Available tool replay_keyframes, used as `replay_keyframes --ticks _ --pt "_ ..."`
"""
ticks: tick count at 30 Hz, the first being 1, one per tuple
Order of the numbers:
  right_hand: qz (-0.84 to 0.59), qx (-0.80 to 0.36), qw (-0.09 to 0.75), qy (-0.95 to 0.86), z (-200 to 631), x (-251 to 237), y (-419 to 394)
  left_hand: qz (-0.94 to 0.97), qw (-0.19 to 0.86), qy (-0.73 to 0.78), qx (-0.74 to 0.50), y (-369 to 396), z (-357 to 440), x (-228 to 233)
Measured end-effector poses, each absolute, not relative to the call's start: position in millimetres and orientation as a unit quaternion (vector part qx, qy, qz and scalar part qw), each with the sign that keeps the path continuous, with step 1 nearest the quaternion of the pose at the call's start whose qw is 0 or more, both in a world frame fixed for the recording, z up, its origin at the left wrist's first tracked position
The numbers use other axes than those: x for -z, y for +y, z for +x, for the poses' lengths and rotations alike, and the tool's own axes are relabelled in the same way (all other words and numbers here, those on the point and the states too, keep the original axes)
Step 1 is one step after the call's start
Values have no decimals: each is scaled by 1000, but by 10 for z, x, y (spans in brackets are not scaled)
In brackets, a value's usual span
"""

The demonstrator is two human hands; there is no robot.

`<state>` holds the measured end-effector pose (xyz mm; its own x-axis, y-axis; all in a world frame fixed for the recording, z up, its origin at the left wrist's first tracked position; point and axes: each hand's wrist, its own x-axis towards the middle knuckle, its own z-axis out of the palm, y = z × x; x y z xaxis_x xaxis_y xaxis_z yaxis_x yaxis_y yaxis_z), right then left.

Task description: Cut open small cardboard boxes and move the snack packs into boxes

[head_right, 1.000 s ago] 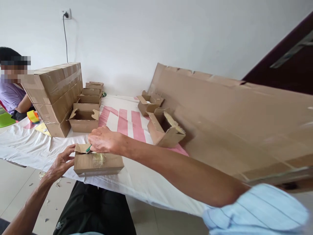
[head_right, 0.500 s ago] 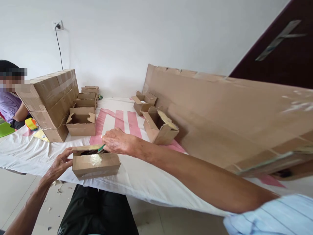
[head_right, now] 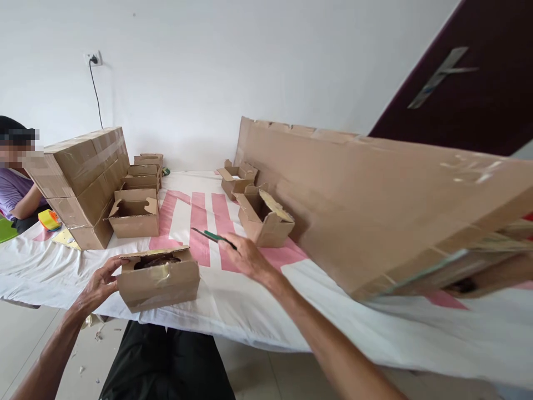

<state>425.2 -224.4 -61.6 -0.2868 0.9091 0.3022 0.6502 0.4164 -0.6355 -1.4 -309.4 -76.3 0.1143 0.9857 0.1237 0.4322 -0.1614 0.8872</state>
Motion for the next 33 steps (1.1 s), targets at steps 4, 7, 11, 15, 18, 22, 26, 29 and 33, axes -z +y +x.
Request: replay_keyframes --ticks 4,7,11,15,18,22,26,29,33 --pt "-581 -119 319 -739 4281 1764 -2437 682 365 537 -335 -3139 -48 640" --pt "-613 -61 280 -736 4251 2239 -2556 701 347 547 -297 -3176 -51 570" --pt "-600 -94 315 -730 4182 2127 -2536 722 325 550 -266 -3183 -31 561" --pt "-492 -188 446 -724 3905 1592 -2476 728 319 548 -260 -3138 -24 568" --pt "-397 -210 443 -776 3622 1258 -2461 735 318 540 -258 -3088 -49 549" --pt "-353 -240 348 -835 3416 1124 -2368 742 312 540 -246 -3012 -107 544" --pt "-369 -267 297 -839 3411 1182 -2262 750 299 543 -229 -2923 -136 563" --pt "-380 -269 289 -836 3416 1154 -2258 767 281 534 -219 -2864 -144 532" --pt "-376 -262 289 -841 3373 1035 -2302 785 254 538 -174 -2856 -131 427"
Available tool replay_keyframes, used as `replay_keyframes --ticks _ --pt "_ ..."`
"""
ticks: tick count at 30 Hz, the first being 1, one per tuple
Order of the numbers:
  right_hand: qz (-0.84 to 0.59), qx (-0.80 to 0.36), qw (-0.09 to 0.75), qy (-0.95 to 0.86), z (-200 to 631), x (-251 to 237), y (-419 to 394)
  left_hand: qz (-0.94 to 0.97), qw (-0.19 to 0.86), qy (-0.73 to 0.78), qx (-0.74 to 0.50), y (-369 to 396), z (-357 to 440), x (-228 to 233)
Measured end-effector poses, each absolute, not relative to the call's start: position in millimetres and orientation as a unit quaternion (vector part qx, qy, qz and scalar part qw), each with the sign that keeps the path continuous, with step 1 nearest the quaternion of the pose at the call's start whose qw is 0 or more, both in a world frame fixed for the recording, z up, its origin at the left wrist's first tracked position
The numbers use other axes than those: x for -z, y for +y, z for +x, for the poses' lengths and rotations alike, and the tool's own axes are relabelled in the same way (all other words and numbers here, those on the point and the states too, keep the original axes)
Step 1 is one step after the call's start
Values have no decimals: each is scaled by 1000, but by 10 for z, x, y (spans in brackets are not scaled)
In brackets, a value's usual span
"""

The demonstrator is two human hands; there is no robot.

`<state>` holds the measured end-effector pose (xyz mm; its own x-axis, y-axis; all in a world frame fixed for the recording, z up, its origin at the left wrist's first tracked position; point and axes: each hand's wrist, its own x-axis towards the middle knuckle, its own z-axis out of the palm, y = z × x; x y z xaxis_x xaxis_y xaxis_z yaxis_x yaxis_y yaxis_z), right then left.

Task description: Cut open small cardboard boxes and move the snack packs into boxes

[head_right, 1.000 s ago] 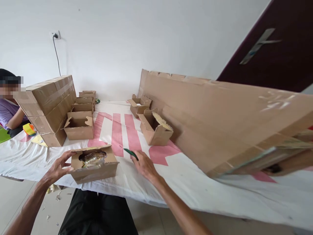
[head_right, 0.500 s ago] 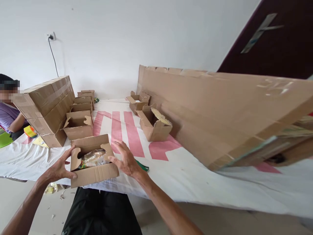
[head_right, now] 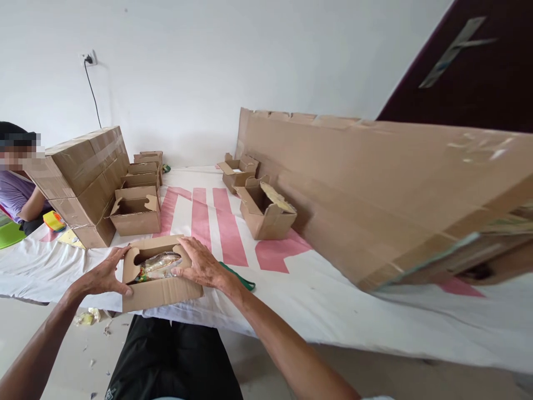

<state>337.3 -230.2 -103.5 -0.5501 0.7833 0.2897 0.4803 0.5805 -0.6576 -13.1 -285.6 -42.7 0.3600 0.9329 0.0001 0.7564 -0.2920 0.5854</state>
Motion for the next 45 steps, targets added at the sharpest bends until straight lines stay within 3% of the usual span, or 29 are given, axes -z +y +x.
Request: replay_keyframes --ticks 6,12,16,20,25,32,40,45 --pt "-404 -244 294 -831 3279 1032 -2341 794 102 573 -173 -2992 191 392" --pt "-398 -245 407 -785 3327 985 -2393 780 15 577 -240 -3158 380 388" --pt "-433 -141 460 -762 3479 974 -2418 753 -41 596 -277 -3314 297 341" --pt "-459 -23 378 -804 3589 969 -2434 758 -49 617 -205 -3456 293 376" --pt "-413 21 237 -879 3539 737 -2454 762 -11 630 -150 -3492 343 417" --pt "-331 -47 133 -933 3277 498 -2472 781 41 603 -157 -3415 296 468" --pt "-357 -32 77 -931 3137 555 -2290 768 78 597 -218 -3413 220 646" --pt "-340 -87 145 -925 3152 448 -2311 761 85 593 -250 -3379 209 707"
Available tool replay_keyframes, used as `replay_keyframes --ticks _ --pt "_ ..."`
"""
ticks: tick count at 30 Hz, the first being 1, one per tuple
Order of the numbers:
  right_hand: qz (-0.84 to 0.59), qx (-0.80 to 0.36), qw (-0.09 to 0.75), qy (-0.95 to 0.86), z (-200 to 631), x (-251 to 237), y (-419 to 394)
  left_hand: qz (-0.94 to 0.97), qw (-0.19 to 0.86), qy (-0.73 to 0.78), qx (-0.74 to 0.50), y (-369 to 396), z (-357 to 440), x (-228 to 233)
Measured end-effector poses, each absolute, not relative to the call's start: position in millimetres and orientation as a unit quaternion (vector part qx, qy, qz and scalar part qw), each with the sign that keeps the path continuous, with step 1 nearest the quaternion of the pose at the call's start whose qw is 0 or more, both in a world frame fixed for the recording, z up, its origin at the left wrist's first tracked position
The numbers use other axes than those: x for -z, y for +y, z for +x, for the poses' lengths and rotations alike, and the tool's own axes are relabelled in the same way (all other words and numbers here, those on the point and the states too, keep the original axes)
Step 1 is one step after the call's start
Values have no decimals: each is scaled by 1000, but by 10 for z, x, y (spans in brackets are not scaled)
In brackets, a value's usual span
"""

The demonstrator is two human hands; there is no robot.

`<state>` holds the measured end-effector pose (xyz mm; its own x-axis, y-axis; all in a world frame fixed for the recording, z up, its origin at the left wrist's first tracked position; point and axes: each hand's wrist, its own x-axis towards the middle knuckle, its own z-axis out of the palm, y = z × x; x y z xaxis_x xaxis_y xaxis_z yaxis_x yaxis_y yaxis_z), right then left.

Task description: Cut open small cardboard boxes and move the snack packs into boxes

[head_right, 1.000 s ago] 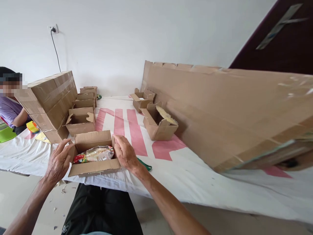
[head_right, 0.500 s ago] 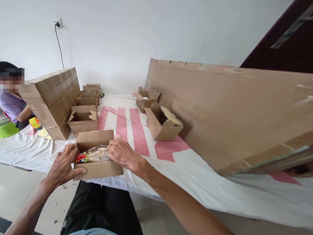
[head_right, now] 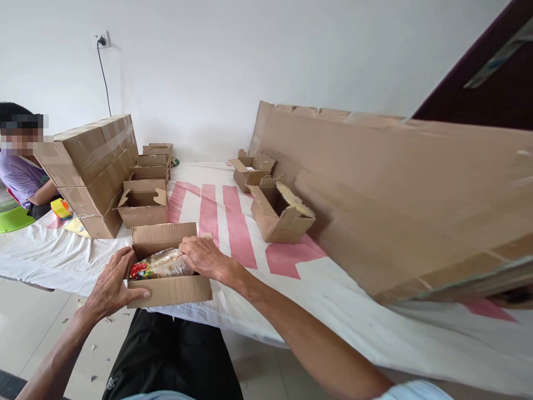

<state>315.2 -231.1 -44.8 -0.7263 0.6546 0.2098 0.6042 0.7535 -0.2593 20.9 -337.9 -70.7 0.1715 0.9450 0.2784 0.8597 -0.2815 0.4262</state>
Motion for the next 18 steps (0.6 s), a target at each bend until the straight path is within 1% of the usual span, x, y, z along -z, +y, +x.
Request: replay_keyframes --ticks 5,11,16,18 --pt "-326 -179 262 -891 3178 493 -2349 749 95 604 -256 -3392 208 725" --pt "-310 -229 304 -872 3168 518 -2335 754 88 597 -260 -3373 216 721" --pt "-307 -288 405 -812 3108 477 -2334 729 108 610 -291 -3320 241 740" --pt "-310 -315 431 -787 3100 427 -2333 704 128 623 -316 -3304 248 753"
